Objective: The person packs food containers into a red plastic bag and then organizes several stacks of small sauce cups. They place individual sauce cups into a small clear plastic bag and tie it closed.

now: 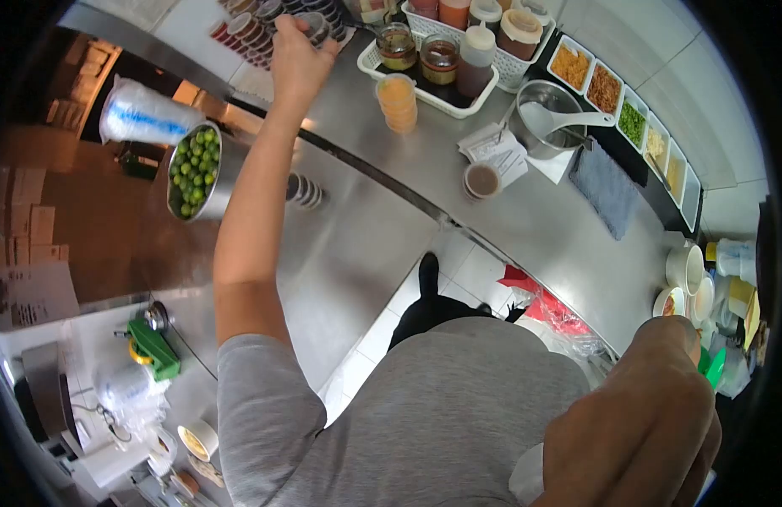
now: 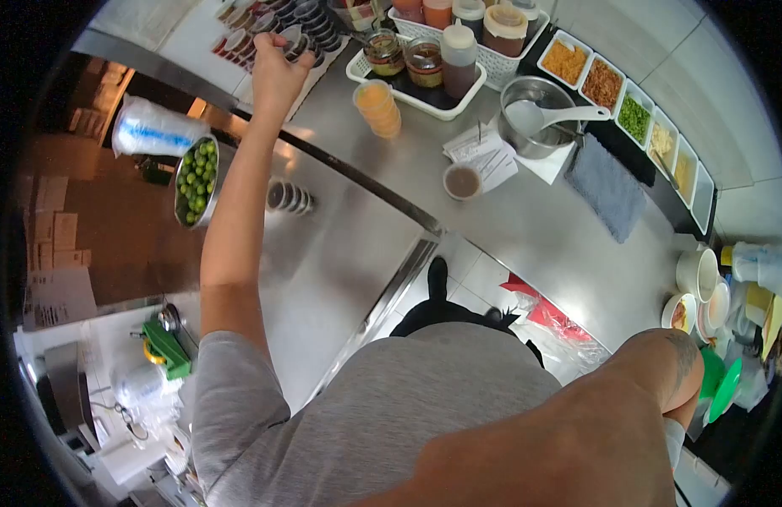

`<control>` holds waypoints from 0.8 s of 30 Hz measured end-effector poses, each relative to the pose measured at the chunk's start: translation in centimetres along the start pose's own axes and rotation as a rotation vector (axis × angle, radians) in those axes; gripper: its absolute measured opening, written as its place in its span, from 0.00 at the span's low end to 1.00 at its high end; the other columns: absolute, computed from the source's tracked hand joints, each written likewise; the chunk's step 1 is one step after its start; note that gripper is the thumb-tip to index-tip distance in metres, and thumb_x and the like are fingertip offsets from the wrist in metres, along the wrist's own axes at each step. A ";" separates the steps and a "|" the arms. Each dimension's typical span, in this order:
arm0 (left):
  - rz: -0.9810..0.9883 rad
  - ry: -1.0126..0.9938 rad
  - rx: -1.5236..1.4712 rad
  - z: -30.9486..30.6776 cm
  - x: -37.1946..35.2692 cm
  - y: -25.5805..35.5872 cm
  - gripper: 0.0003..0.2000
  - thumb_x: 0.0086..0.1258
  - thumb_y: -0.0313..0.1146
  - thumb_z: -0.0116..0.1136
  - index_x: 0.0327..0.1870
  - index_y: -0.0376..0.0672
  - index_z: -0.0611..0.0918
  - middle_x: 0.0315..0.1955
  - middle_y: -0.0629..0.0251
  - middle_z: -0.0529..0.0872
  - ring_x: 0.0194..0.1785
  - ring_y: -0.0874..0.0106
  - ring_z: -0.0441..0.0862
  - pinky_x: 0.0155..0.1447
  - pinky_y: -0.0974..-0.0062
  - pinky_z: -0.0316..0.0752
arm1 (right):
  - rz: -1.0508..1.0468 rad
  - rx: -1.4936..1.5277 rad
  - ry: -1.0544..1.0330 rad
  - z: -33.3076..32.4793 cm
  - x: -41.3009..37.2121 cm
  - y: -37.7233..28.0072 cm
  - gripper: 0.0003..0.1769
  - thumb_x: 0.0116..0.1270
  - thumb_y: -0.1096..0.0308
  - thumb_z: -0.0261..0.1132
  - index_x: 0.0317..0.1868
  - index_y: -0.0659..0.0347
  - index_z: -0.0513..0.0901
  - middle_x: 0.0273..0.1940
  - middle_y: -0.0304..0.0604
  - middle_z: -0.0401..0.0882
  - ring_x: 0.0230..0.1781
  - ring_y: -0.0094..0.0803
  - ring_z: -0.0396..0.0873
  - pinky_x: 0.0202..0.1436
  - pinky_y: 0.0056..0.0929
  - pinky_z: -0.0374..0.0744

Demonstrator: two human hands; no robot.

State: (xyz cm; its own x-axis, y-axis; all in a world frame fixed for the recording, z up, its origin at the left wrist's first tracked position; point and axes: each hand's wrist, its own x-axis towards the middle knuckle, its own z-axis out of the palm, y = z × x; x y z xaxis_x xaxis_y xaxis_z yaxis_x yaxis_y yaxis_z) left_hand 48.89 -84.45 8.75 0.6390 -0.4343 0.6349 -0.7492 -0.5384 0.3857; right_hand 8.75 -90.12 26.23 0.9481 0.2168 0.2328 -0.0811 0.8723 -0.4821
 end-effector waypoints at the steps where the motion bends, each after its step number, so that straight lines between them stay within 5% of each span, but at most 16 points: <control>1: -0.009 -0.001 0.020 1.0 1.3 -1.4 0.25 0.53 0.36 0.67 0.46 0.39 0.65 0.41 0.45 0.77 0.43 0.49 0.78 0.47 0.58 0.74 | -0.043 -0.001 0.025 -0.1 0.8 0.0 0.09 0.63 0.86 0.54 0.26 0.83 0.76 0.21 0.51 0.70 0.06 0.16 0.61 0.06 0.15 0.50; 3: -0.029 -0.004 0.062 2.9 3.5 -3.4 0.26 0.53 0.37 0.67 0.47 0.40 0.64 0.43 0.43 0.76 0.44 0.48 0.78 0.48 0.57 0.74 | -0.178 0.010 0.100 -0.1 2.8 0.8 0.08 0.63 0.86 0.54 0.26 0.82 0.76 0.21 0.49 0.70 0.06 0.16 0.61 0.06 0.15 0.50; 9: -0.111 -0.026 0.147 7.4 7.1 -6.1 0.26 0.56 0.35 0.64 0.50 0.38 0.62 0.43 0.38 0.74 0.44 0.44 0.78 0.48 0.55 0.75 | -0.148 -0.013 0.125 -1.5 6.1 0.2 0.05 0.56 0.79 0.59 0.28 0.75 0.75 0.23 0.46 0.68 0.10 0.18 0.61 0.10 0.15 0.53; 15: -0.155 -0.050 0.170 8.3 8.3 -6.2 0.26 0.59 0.34 0.62 0.52 0.38 0.61 0.43 0.36 0.74 0.44 0.42 0.78 0.48 0.53 0.75 | -0.241 -0.212 0.243 -3.4 7.1 -1.3 0.13 0.45 0.69 0.65 0.28 0.66 0.71 0.25 0.42 0.65 0.16 0.19 0.59 0.16 0.15 0.57; 21: -0.163 -0.091 0.184 6.8 8.6 -7.1 0.23 0.60 0.33 0.61 0.53 0.43 0.64 0.44 0.36 0.75 0.43 0.41 0.79 0.47 0.52 0.76 | -0.385 -0.672 0.788 -7.5 5.9 -4.3 0.23 0.34 0.60 0.71 0.28 0.57 0.68 0.27 0.38 0.62 0.22 0.20 0.58 0.23 0.15 0.60; 24: -0.171 -0.134 0.254 6.0 8.6 -6.9 0.22 0.60 0.34 0.61 0.53 0.45 0.66 0.43 0.38 0.77 0.42 0.43 0.80 0.45 0.52 0.77 | -0.406 -0.729 0.802 -9.4 3.9 -5.3 0.25 0.28 0.61 0.69 0.29 0.55 0.66 0.30 0.38 0.60 0.27 0.23 0.57 0.30 0.16 0.60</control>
State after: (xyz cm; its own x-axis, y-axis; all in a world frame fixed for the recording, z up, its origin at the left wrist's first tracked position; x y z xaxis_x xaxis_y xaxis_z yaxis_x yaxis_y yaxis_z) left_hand 60.64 -88.78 7.54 0.7818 -0.4042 0.4748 -0.5723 -0.7675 0.2889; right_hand 15.77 -98.04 21.77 0.8077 -0.5896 0.0051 0.2229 0.2973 -0.9284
